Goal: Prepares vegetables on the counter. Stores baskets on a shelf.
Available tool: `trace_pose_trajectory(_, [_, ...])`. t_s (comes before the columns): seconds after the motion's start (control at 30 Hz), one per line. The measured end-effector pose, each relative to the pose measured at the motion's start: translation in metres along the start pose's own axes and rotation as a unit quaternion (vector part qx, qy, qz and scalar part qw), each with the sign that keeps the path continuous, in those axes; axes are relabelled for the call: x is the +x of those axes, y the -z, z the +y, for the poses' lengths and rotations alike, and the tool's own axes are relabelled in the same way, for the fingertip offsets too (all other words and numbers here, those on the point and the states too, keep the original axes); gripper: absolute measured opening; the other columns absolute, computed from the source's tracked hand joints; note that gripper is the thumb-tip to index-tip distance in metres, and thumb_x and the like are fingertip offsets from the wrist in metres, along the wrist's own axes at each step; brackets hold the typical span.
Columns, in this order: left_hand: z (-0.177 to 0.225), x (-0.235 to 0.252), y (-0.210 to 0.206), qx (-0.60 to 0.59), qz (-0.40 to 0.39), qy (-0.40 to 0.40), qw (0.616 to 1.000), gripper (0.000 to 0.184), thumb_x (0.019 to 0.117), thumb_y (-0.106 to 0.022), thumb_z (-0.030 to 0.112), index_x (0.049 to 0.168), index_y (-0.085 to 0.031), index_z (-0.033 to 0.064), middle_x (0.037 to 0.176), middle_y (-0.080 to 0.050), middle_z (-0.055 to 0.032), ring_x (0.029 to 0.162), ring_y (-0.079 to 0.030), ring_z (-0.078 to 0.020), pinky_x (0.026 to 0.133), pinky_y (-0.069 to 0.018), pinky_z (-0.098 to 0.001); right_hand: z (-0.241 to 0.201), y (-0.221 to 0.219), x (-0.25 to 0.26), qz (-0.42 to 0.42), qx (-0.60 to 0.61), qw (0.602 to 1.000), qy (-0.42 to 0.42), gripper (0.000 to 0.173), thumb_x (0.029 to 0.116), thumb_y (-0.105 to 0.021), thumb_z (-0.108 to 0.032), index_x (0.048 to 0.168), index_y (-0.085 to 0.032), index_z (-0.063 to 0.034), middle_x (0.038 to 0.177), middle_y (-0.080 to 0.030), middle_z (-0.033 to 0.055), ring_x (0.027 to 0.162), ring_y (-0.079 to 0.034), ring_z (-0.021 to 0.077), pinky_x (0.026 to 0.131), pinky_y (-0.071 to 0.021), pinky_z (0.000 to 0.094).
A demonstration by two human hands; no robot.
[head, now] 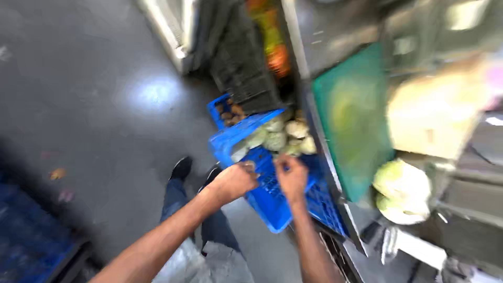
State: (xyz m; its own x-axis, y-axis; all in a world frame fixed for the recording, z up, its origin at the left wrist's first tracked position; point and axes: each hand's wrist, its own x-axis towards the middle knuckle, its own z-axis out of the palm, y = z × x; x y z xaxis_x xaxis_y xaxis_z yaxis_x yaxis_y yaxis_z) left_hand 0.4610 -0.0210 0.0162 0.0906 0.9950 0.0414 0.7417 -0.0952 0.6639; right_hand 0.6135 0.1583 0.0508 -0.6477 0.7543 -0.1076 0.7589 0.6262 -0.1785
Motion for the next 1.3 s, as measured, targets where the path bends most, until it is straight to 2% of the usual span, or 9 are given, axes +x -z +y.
trace_pose_trajectory(0.07, [0.007, 0.01, 0.006, -0.02, -0.076, 0.032, 0.996, 0.022, 0.0867, -0.08, 0.018, 0.108, -0.076, 0.015, 0.113, -0.073, -0.0088, 0.114, -0.065, -0.0318, 0.098, -0.0524, -0.0528, -0.012, 0.053, -0.027, 0.133, 0.037, 0.989, 0.054, 0.017, 0.0938, -0.072, -0.032, 0.1, -0.08, -0.0191, 0.102, -0.078, -0.004, 0.094, -0.074, 0.0123, 0.081, -0.0637, 0.0415])
trace_pose_trajectory(0.13, [0.009, 0.013, 0.004, -0.011, -0.157, 0.064, 0.985, 0.025, 0.0916, -0.075, 0.022, 0.116, -0.074, 0.0148, 0.122, -0.07, -0.0108, 0.121, -0.062, -0.0342, 0.103, -0.0482, -0.0556, 0.017, 0.129, -0.031, 0.27, 0.001, 0.962, 0.034, 0.021, 0.0915, -0.075, -0.029, 0.105, -0.079, -0.0137, 0.107, -0.077, 0.0022, 0.101, -0.073, 0.0185, 0.088, -0.0619, 0.0443])
trace_pose_trajectory(0.27, [0.007, 0.008, 0.001, 0.023, -0.155, 0.04, 0.987, 0.022, 0.0916, -0.076, 0.024, 0.11, -0.075, 0.0134, 0.12, -0.072, -0.0085, 0.12, -0.064, -0.0329, 0.1, -0.0517, -0.0547, 0.17, 0.222, 0.0, 0.284, -0.099, 0.934, -0.193, 0.103, 0.0752, -0.079, -0.067, 0.155, -0.044, -0.0124, 0.157, -0.041, 0.0265, 0.14, -0.042, 0.0499, 0.112, -0.0352, 0.0683])
trace_pose_trajectory(0.37, [0.009, 0.013, 0.008, 0.05, -0.164, 0.035, 0.985, 0.026, 0.0934, -0.074, 0.026, 0.116, -0.073, 0.0138, 0.126, -0.071, -0.0086, 0.124, -0.063, -0.0331, 0.101, -0.0516, -0.0541, 0.235, 0.215, 0.038, 0.161, -0.055, 0.94, -0.297, 0.13, 0.0588, -0.093, -0.063, 0.164, -0.024, -0.028, 0.164, -0.022, 0.0316, 0.134, -0.041, 0.0619, 0.097, -0.0376, 0.0827])
trace_pose_trajectory(0.57, [0.011, 0.01, 0.008, 0.054, -0.174, 0.051, 0.982, 0.026, 0.0958, -0.07, 0.028, 0.118, -0.072, 0.0146, 0.13, -0.069, -0.0063, 0.126, -0.061, -0.029, 0.106, -0.0484, -0.0498, 0.17, 0.191, -0.011, 0.259, -0.103, 0.925, -0.258, 0.099, 0.0605, -0.091, -0.052, 0.149, -0.049, -0.0372, 0.156, -0.039, 0.0248, 0.132, -0.044, 0.0574, 0.091, -0.0402, 0.08])
trace_pose_trajectory(0.8, [-0.003, -0.007, -0.012, 0.118, 0.099, -0.038, 0.987, 0.042, 0.078, -0.082, 0.053, 0.108, -0.075, 0.0244, 0.111, -0.073, -0.0045, 0.113, -0.067, -0.0299, 0.097, -0.0553, -0.0533, 0.032, 0.127, -0.102, 0.228, 0.002, 0.966, -0.125, 0.096, 0.0638, -0.081, -0.073, 0.147, -0.057, -0.0326, 0.157, -0.045, 0.0134, 0.133, -0.051, 0.0422, 0.097, -0.0428, 0.0711])
trace_pose_trajectory(0.97, [-0.007, -0.001, -0.024, 0.155, 0.248, -0.094, 0.952, 0.055, 0.0832, -0.058, 0.077, 0.11, -0.069, 0.0299, 0.107, -0.066, -0.0103, 0.111, -0.062, -0.0378, 0.107, -0.0426, -0.0611, 0.141, 0.187, -0.092, 0.337, -0.012, 0.909, -0.244, 0.054, 0.0897, -0.072, -0.049, 0.133, -0.068, -0.0169, 0.149, -0.052, 0.0197, 0.129, -0.053, 0.0469, 0.096, -0.0456, 0.07])
trace_pose_trajectory(1.1, [-0.007, 0.005, -0.017, 0.179, 0.234, -0.103, 0.95, 0.059, 0.0793, -0.062, 0.08, 0.117, -0.065, 0.0342, 0.118, -0.063, -0.0083, 0.123, -0.056, -0.0341, 0.116, -0.0303, -0.0615, 0.278, 0.203, -0.042, 0.307, 0.006, 0.864, -0.399, 0.107, 0.0697, -0.084, -0.067, 0.159, -0.037, -0.0298, 0.165, -0.023, 0.0291, 0.14, -0.032, 0.0619, 0.092, -0.0355, 0.0841])
trace_pose_trajectory(1.3, [0.003, 0.021, -0.008, 0.175, 0.165, -0.074, 0.968, 0.042, 0.0764, -0.083, 0.053, 0.113, -0.074, 0.0336, 0.123, -0.069, -0.0092, 0.124, -0.06, -0.0379, 0.112, -0.0339, -0.0693, 0.3, 0.195, -0.01, 0.256, 0.026, 0.892, -0.372, 0.106, 0.055, -0.1, -0.046, 0.147, -0.053, -0.0252, 0.146, -0.047, 0.0354, 0.125, -0.049, 0.0627, 0.089, -0.0444, 0.0803])
